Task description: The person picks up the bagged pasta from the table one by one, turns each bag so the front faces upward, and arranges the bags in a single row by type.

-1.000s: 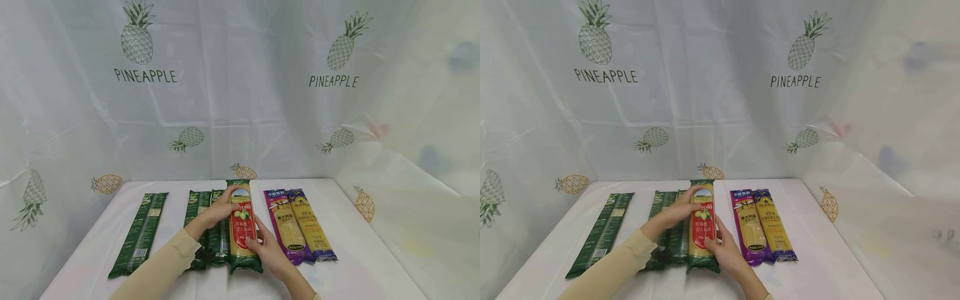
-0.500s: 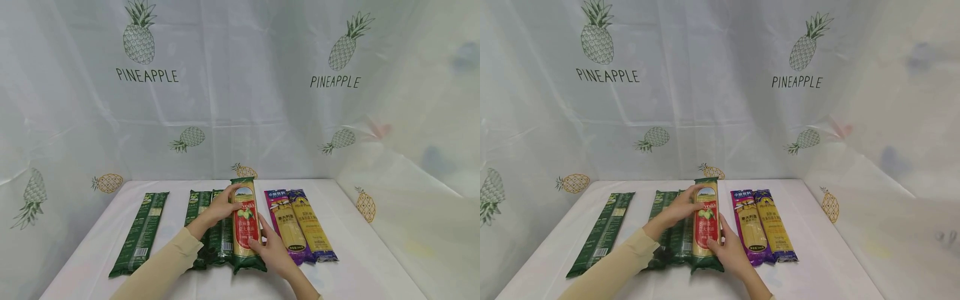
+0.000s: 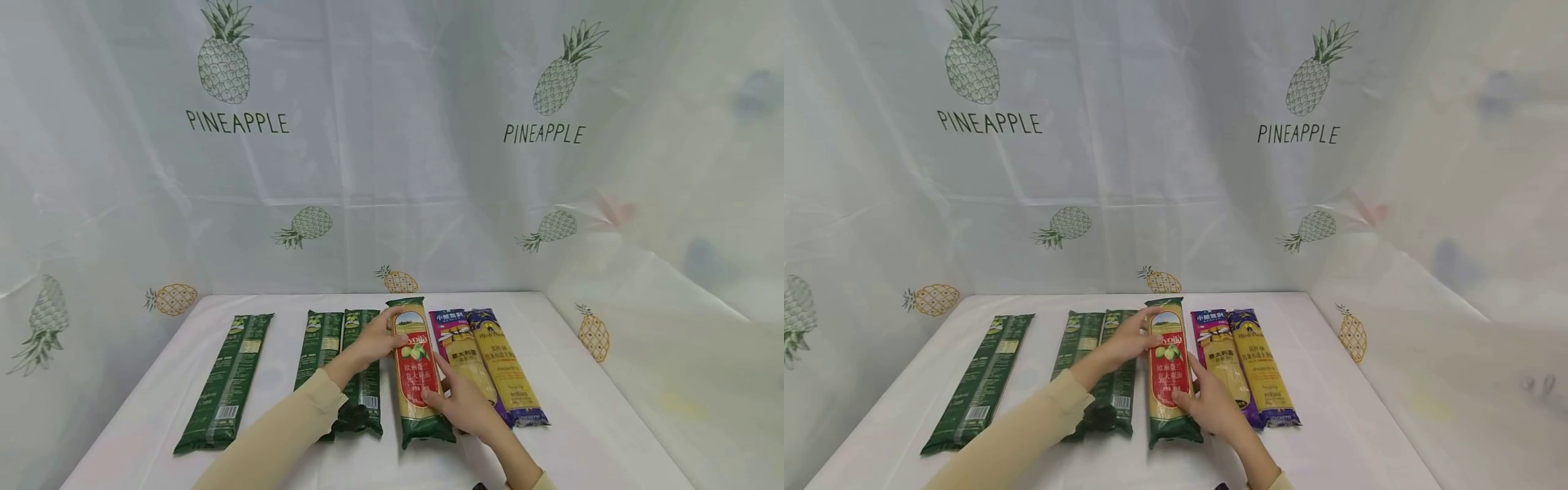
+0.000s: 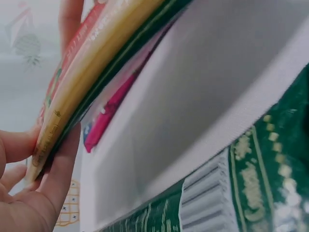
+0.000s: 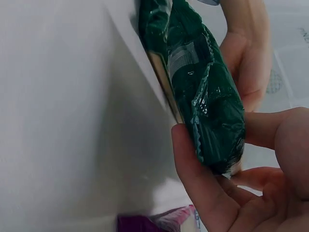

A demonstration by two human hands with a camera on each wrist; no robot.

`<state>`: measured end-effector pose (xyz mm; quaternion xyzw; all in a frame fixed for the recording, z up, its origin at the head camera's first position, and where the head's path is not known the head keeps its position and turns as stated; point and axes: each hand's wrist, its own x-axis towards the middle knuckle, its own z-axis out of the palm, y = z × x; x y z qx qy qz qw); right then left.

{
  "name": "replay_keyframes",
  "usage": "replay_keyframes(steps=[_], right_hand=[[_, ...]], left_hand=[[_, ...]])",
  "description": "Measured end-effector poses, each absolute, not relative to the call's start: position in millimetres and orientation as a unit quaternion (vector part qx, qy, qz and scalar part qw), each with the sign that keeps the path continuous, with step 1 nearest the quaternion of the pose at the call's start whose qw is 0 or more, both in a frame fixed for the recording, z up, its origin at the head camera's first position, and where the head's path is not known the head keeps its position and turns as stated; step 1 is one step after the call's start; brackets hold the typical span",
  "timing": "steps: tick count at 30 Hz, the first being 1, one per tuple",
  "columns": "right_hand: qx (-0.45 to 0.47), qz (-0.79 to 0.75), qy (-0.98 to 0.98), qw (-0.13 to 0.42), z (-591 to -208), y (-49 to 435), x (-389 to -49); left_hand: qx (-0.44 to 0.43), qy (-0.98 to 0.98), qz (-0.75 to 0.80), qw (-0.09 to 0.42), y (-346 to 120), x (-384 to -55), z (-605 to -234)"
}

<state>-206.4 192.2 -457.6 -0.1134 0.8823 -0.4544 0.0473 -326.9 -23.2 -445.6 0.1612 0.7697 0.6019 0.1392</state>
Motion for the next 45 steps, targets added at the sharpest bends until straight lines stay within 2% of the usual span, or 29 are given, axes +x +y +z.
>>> replay_keyframes(steps=[4, 11, 22, 29, 36, 45], right_hand=[[-0.095, -0.437, 0.894, 0.038, -455.7, 196.6, -210.8], [-0.058, -0.362, 0.930, -0.018, -457.8, 196.8, -218.7], [-0.054, -0.288, 0.955, -0.045, -474.4, 194.3, -229.5], [-0.038, -0.299, 0.952, -0.043, -480.4, 200.0, -234.3], [-0.036, -0.281, 0.958, -0.039, -479.4, 199.5, -232.5], [-0.031, -0.256, 0.965, -0.038, -473.2, 191.3, -228.4]], left_hand=[[0.164, 0.767, 0.603, 0.144, -13.4, -334.3, -448.9], [0.146, 0.780, 0.593, 0.140, 0.6, -344.2, -459.6], [0.123, 0.799, 0.574, 0.131, 11.2, -352.6, -477.8], [0.111, 0.813, 0.556, 0.133, 15.0, -353.2, -478.8], [0.110, 0.850, 0.508, 0.088, 15.2, -352.6, -482.5], [0.115, 0.872, 0.469, 0.084, 18.4, -352.8, -479.5]])
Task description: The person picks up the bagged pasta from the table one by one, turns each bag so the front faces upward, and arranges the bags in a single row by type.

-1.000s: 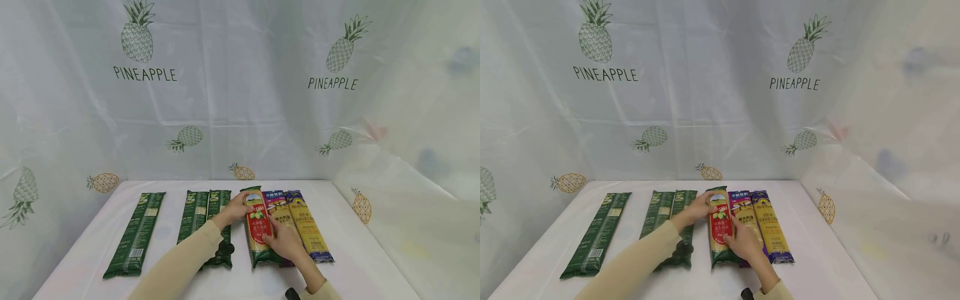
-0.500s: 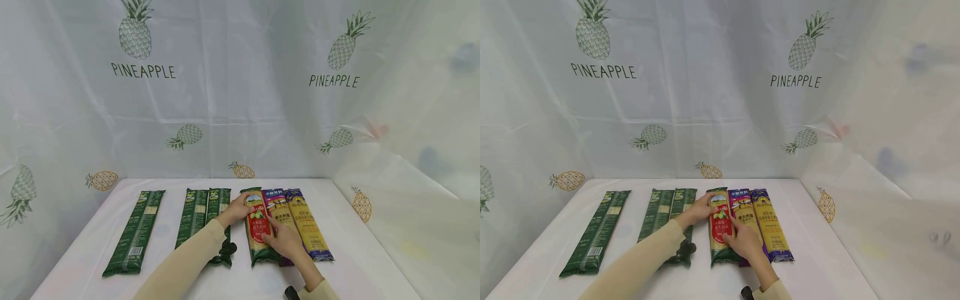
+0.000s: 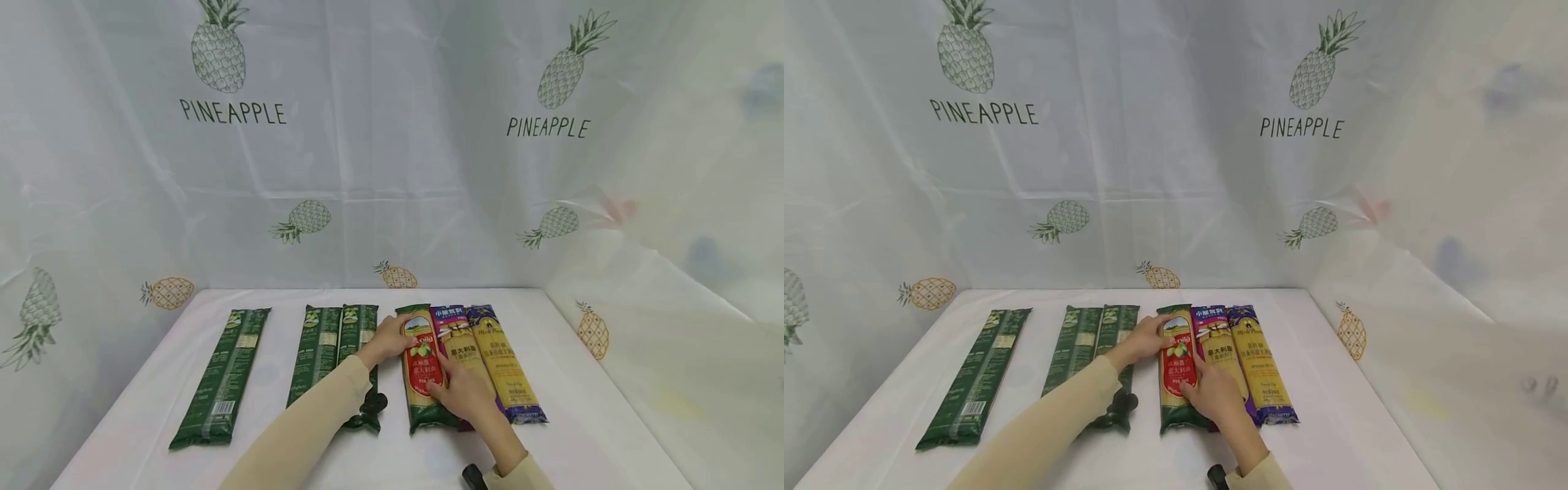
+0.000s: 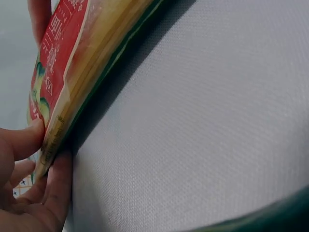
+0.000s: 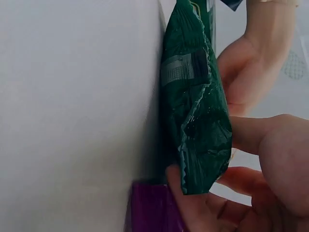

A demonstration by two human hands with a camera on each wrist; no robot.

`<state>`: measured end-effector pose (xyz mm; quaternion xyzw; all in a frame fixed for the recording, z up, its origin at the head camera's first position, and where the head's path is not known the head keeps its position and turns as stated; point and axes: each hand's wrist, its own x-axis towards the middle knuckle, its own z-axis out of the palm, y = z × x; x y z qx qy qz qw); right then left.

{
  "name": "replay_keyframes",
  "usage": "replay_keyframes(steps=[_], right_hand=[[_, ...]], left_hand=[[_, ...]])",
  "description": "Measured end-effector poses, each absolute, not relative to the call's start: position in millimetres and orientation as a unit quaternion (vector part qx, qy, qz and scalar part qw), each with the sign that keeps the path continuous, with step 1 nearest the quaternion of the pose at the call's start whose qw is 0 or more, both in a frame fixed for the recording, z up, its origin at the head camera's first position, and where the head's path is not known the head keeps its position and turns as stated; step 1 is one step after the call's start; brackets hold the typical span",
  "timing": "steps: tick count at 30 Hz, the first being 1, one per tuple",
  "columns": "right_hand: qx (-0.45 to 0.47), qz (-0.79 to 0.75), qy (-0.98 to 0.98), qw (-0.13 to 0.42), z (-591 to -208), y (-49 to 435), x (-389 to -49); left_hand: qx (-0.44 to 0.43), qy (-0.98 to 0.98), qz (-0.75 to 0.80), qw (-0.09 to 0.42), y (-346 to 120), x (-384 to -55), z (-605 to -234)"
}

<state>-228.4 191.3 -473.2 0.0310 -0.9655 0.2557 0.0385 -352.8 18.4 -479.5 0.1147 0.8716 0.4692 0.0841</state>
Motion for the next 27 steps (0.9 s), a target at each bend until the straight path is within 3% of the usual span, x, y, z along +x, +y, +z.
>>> replay_keyframes(steps=[27], right_hand=[[0.044, 0.215, -0.975, 0.037, -470.8, 194.5, -218.8]], left_hand=[[0.125, 0.888, 0.428, 0.111, 16.5, -353.1, -473.5]])
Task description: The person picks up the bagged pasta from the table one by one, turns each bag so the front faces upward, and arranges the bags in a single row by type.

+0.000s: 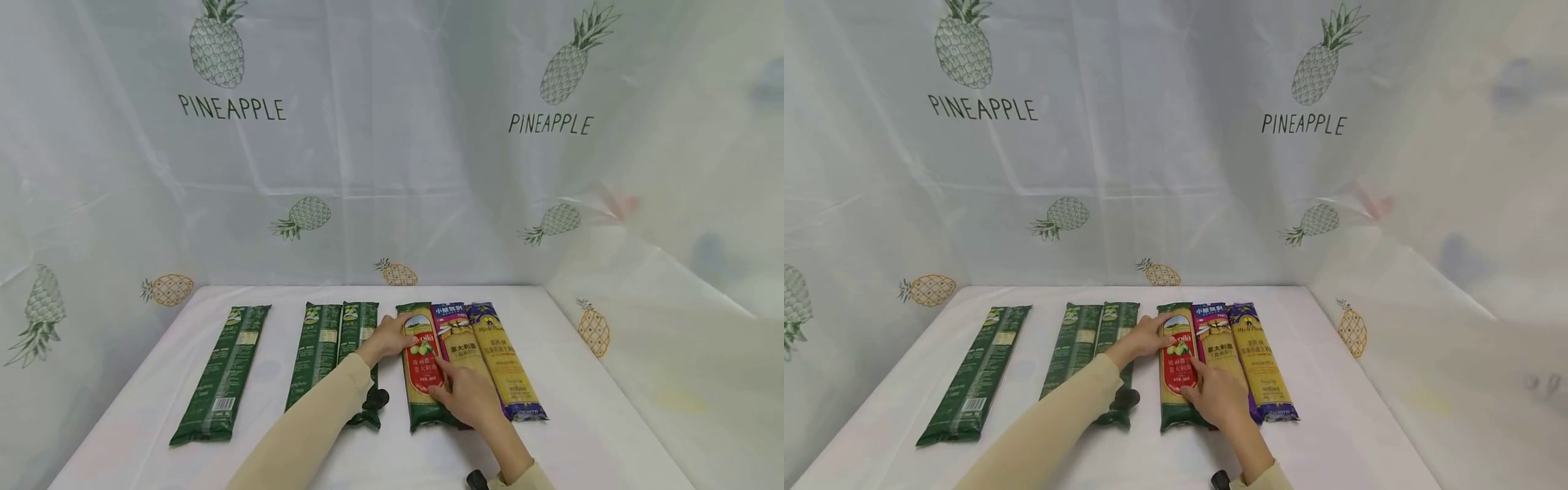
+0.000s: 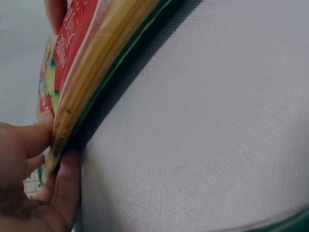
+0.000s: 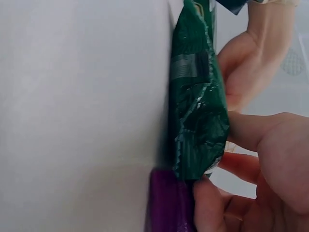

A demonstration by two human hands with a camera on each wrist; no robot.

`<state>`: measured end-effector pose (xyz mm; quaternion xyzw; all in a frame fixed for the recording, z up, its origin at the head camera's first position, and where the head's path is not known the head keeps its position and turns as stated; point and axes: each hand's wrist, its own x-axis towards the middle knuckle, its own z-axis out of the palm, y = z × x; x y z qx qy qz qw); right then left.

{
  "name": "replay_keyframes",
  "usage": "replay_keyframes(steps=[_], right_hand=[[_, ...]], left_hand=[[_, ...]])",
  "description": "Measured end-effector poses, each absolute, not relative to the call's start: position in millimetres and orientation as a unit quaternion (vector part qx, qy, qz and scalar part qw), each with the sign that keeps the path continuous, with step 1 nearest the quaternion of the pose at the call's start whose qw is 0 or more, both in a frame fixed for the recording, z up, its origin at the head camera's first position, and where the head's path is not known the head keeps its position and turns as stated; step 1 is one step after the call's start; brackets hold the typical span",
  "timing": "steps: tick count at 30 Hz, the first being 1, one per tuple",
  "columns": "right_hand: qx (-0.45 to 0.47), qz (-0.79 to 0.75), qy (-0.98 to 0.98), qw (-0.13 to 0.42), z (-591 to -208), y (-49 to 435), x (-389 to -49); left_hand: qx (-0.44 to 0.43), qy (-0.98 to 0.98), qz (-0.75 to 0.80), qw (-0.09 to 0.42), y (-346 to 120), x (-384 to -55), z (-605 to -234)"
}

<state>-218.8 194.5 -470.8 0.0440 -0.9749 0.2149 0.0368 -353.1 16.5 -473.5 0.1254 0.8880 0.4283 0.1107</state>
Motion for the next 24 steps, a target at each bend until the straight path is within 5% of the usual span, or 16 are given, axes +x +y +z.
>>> replay_keyframes(steps=[24], right_hand=[[0.038, 0.200, -0.979, 0.031, -479.8, 195.4, -214.6]], left_hand=[[0.145, 0.914, 0.363, 0.112, 12.7, -357.3, -474.5]])
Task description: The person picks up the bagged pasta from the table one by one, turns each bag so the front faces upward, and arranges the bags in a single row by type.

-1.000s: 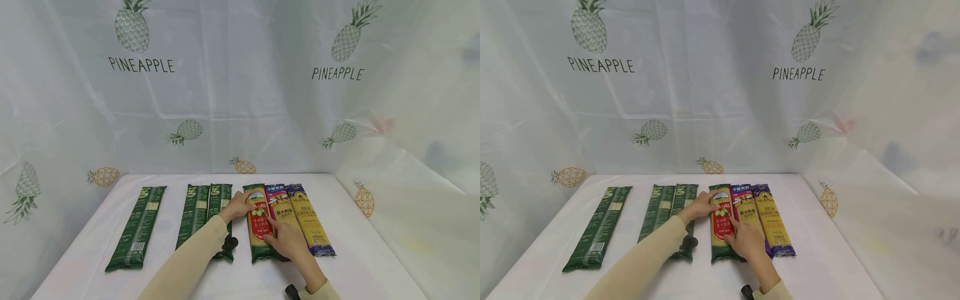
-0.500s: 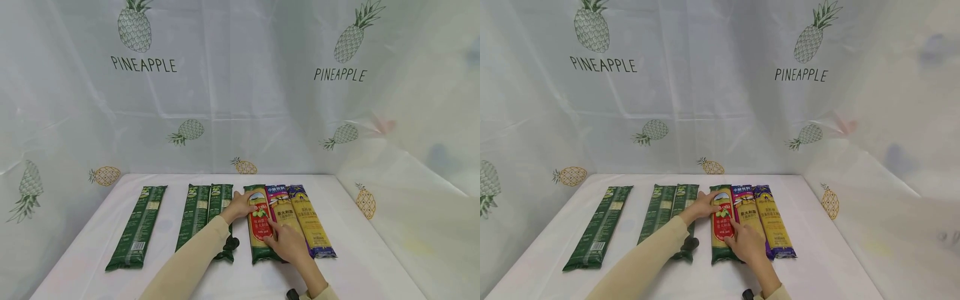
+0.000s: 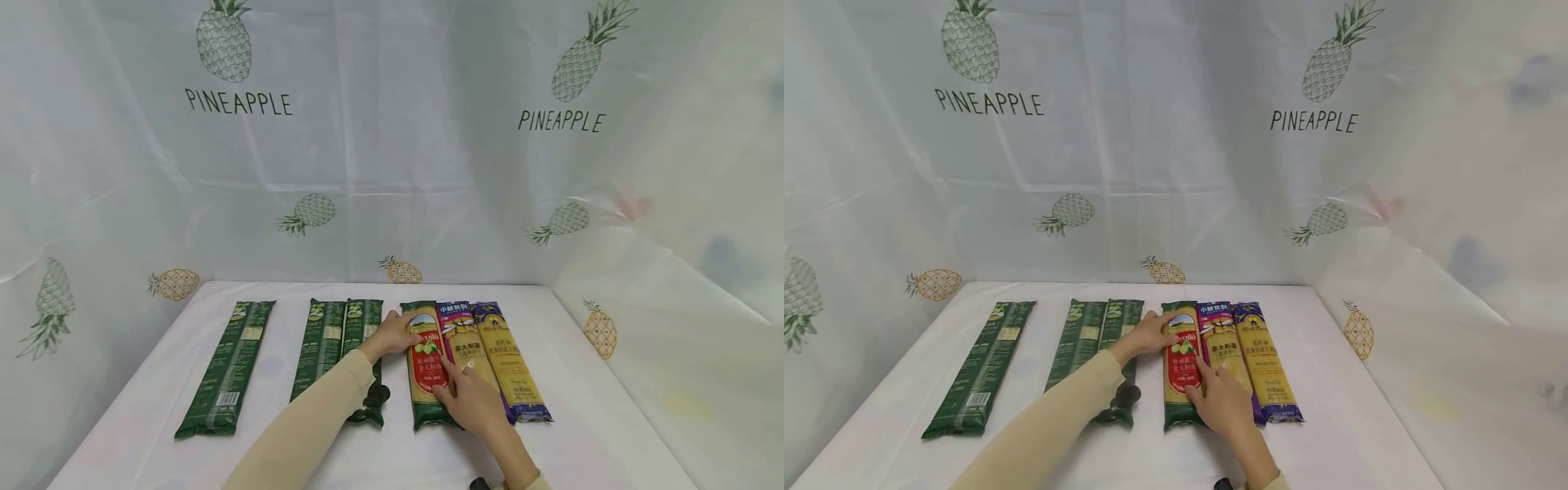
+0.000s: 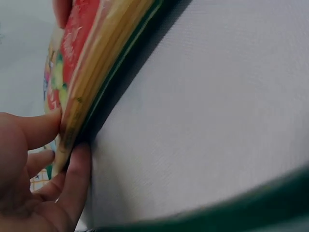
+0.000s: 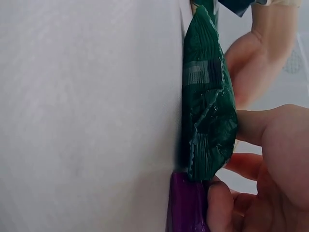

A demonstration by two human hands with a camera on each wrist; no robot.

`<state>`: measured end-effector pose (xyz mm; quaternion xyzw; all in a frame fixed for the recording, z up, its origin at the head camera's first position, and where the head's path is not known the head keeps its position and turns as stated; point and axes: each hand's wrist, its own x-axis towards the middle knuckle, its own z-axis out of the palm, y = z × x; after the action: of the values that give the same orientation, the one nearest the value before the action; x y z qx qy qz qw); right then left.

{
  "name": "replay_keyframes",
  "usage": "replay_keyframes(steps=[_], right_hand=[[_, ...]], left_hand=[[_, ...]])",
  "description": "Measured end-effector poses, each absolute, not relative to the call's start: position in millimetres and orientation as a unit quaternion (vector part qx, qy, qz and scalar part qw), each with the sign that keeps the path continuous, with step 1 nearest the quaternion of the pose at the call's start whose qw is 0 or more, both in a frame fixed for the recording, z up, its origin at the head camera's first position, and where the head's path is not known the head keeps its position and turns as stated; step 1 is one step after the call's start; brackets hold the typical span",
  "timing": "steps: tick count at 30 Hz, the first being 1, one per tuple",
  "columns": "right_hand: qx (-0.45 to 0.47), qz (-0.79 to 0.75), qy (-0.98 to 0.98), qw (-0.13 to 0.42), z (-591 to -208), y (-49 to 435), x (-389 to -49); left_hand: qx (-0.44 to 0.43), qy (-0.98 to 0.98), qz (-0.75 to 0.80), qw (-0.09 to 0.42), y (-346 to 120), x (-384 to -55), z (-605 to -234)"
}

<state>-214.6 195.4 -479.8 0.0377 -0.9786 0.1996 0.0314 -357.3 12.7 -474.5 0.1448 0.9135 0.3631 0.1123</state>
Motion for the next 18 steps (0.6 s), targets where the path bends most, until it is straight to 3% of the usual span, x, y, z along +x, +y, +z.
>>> replay_keyframes(steps=[11, 18], right_hand=[[0.044, 0.296, -0.954, -0.004, -471.7, 209.9, -212.5], [0.095, 0.346, -0.933, 0.022, -462.8, 203.0, -207.9]], left_hand=[[0.196, 0.881, 0.396, 0.171, -5.3, -356.8, -459.8], [0.176, 0.859, 0.455, 0.153, -42.3, -356.3, -445.2]])
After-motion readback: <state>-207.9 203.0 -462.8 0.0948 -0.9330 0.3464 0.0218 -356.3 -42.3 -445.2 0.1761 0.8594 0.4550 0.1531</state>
